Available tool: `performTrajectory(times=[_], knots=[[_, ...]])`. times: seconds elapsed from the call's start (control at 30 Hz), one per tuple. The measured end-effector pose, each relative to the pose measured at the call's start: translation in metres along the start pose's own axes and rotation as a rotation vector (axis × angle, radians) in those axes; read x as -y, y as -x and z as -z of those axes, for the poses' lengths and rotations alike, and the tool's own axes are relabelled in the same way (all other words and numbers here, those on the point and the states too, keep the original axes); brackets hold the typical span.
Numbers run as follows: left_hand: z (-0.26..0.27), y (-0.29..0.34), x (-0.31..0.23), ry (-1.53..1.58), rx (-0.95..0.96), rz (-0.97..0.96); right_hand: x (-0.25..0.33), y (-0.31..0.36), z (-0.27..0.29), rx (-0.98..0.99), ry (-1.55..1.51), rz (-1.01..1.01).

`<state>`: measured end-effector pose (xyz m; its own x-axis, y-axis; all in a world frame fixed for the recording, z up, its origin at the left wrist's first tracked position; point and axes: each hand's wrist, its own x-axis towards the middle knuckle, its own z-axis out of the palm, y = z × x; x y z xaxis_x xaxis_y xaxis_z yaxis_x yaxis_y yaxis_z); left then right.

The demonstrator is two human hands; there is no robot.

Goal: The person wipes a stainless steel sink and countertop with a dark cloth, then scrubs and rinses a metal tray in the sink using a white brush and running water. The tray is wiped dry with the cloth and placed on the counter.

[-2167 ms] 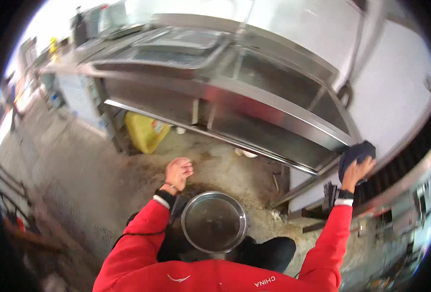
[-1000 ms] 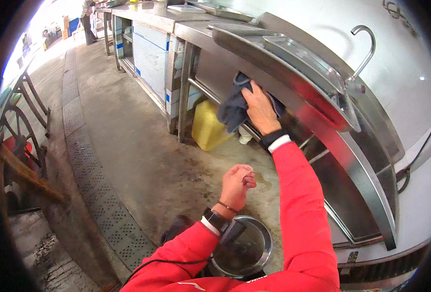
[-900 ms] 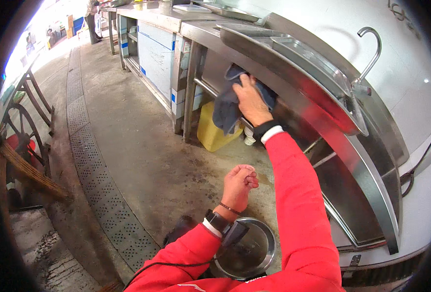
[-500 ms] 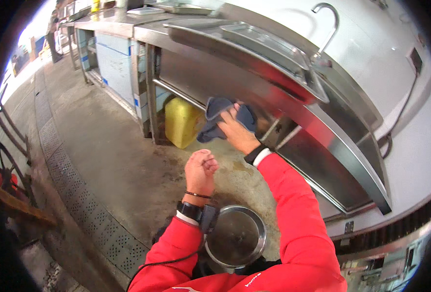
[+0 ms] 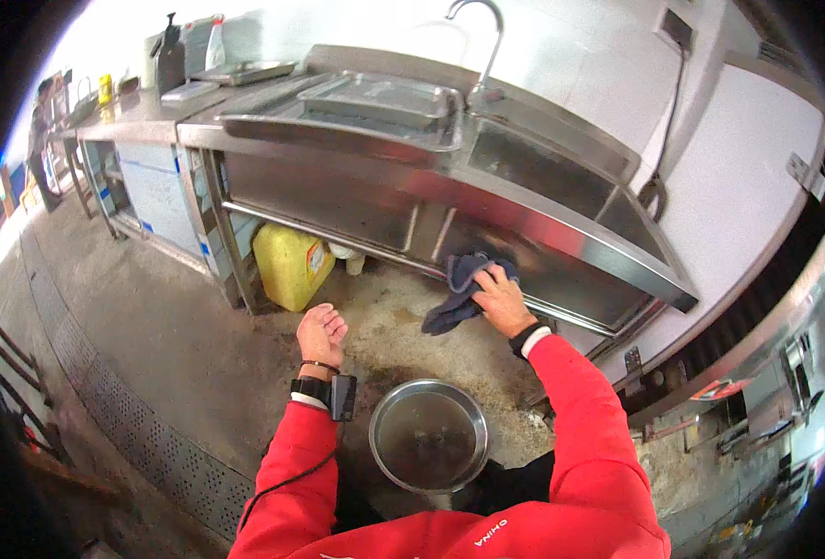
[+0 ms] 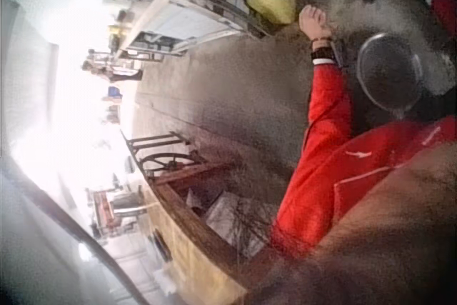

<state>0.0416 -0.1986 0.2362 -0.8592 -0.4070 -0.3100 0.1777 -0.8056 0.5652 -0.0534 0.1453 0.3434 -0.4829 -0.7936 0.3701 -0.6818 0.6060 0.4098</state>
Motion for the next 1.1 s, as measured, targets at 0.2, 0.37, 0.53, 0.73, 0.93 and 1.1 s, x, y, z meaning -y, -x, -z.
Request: performTrajectory(times=[0.2,0.37,0.53,0.73,0.93,1.1], knots=[[0.005,0.01,0.007,-0.243,0.071,-0.039,-0.046,0.137,0.046,-0.246,-0.102,-0.642],[-0.06,0.067,0.002,-0.7,0.388,-0.538,-0.083,0.221,0.129,-0.632,-0.568,-1.11],[-0.2,0.124,-0.009,-0.926,0.717,-1.235,-0.122,0.219,0.243,-1.025,-0.452,-1.027],[-0.312,0.104,0.003,-1.188,0.741,-1.72,-0.195,0.193,0.245,-0.719,0.302,-0.98],[-0.321,0.071,0.004,-1.471,0.746,-1.624,-0.227,0.194,0.207,-0.23,-0.012,-1.014],[-0.33,0.082,-0.009,-1.582,0.782,-1.406,-0.223,0.198,0.218,-0.171,-0.12,-1.083]])
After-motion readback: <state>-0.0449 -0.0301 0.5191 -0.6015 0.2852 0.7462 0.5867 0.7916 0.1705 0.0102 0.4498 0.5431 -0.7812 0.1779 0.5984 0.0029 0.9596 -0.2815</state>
